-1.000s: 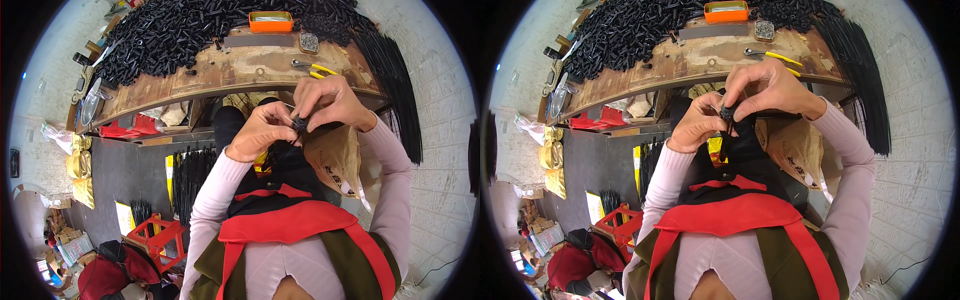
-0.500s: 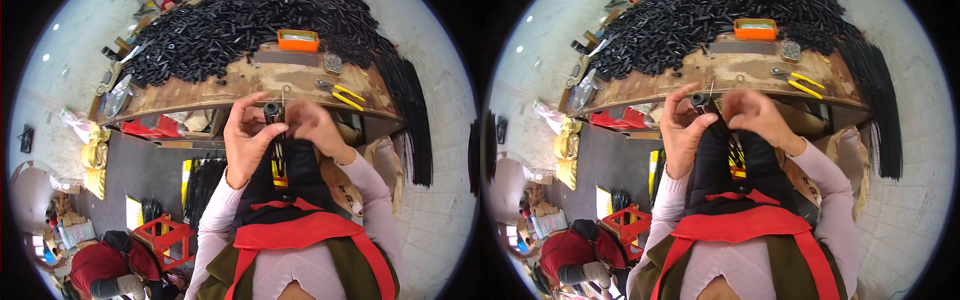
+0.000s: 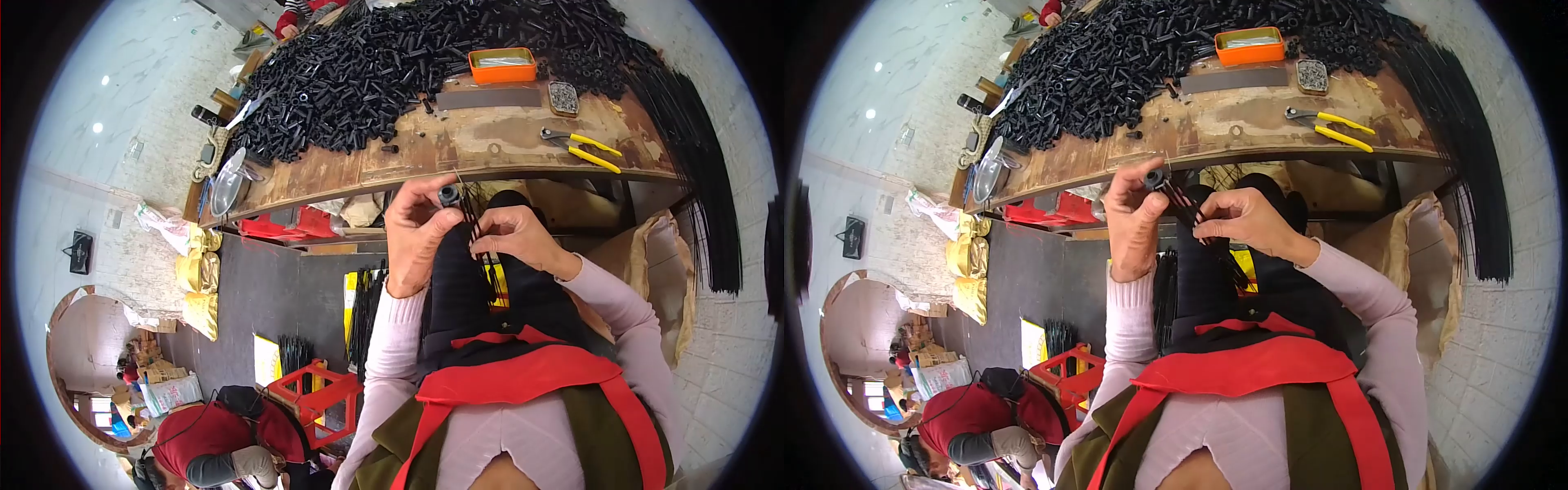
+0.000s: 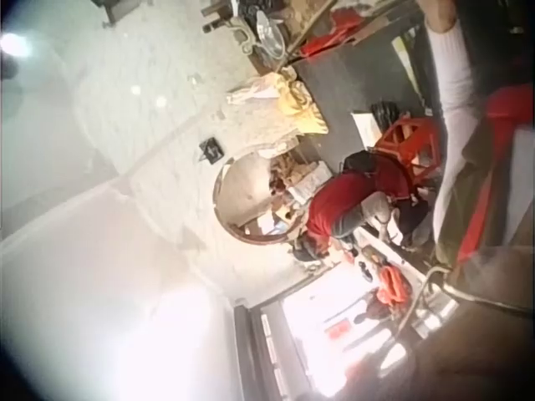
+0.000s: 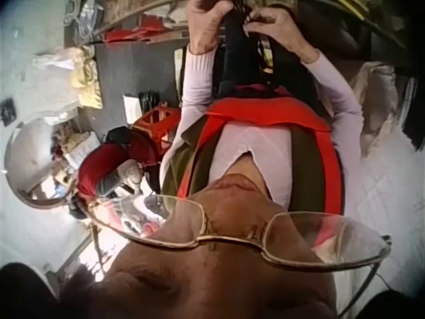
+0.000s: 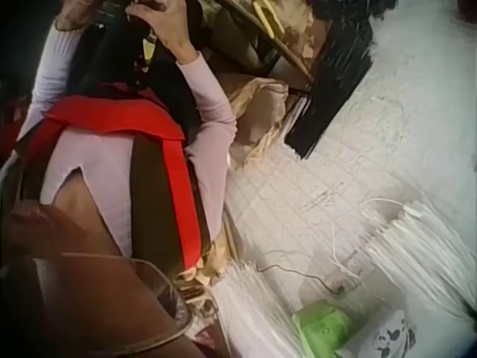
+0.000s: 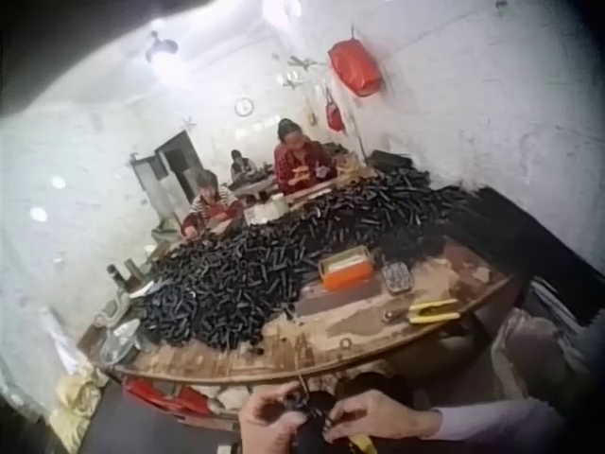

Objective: Assembling black tubing and wire components at a factory workbench using pliers.

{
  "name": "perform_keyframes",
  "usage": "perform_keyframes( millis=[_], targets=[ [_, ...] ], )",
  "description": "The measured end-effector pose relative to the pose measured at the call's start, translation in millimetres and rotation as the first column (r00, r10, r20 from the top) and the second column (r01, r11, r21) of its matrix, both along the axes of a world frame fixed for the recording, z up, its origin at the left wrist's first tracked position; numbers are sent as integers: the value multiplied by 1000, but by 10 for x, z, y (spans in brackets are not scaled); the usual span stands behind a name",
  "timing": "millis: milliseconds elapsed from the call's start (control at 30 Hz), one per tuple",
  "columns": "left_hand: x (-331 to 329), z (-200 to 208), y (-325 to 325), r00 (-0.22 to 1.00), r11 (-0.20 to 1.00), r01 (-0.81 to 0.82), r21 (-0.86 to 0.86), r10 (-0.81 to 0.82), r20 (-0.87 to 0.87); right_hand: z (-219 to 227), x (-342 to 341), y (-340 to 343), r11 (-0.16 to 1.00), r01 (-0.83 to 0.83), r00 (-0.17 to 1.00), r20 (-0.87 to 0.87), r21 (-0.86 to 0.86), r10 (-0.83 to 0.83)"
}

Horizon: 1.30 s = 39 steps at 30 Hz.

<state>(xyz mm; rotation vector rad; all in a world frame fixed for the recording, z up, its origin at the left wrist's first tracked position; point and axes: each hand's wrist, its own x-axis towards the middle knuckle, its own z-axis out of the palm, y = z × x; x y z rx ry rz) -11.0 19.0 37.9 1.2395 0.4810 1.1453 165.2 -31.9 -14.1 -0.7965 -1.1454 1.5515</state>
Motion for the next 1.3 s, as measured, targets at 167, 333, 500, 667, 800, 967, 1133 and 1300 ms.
perform_keyframes(
  millis=[167, 333, 500, 667, 800, 967, 1133, 1300],
  targets=[
    [36, 54, 48, 997, 997, -74, -1, 74, -34, -19, -57, 12, 999, 39, 999, -13, 6, -39],
    [97, 54, 2, 976, 984, -171, 46, 175, -127, -101, -123, 70, 987, 159, 986, 47, 11, -159],
    [188, 13, -55, 915, 931, -321, 174, 353, -197, -104, -234, 163, 982, 188, 980, 64, 31, -190],
    [191, -9, -99, 894, 907, -377, 185, 409, -182, -88, -296, 179, 977, 207, 965, 154, 41, -211],
    [110, 14, -108, 891, 911, -369, 187, 403, -208, -58, -343, 147, 971, 229, 959, 153, 65, -237],
    [40, 15, -113, 933, 940, -332, 78, 339, -124, -110, -402, 140, 974, 221, 948, 221, 53, -227],
    [-99, -40, 63, 992, 988, -123, -94, 121, -22, -265, -376, 34, 968, 244, 969, -67, 62, -240],
    [-24, -107, 102, 993, 984, -113, -140, 118, 25, -330, -383, 9, 934, 302, 938, 113, 190, -327]
  ],
)
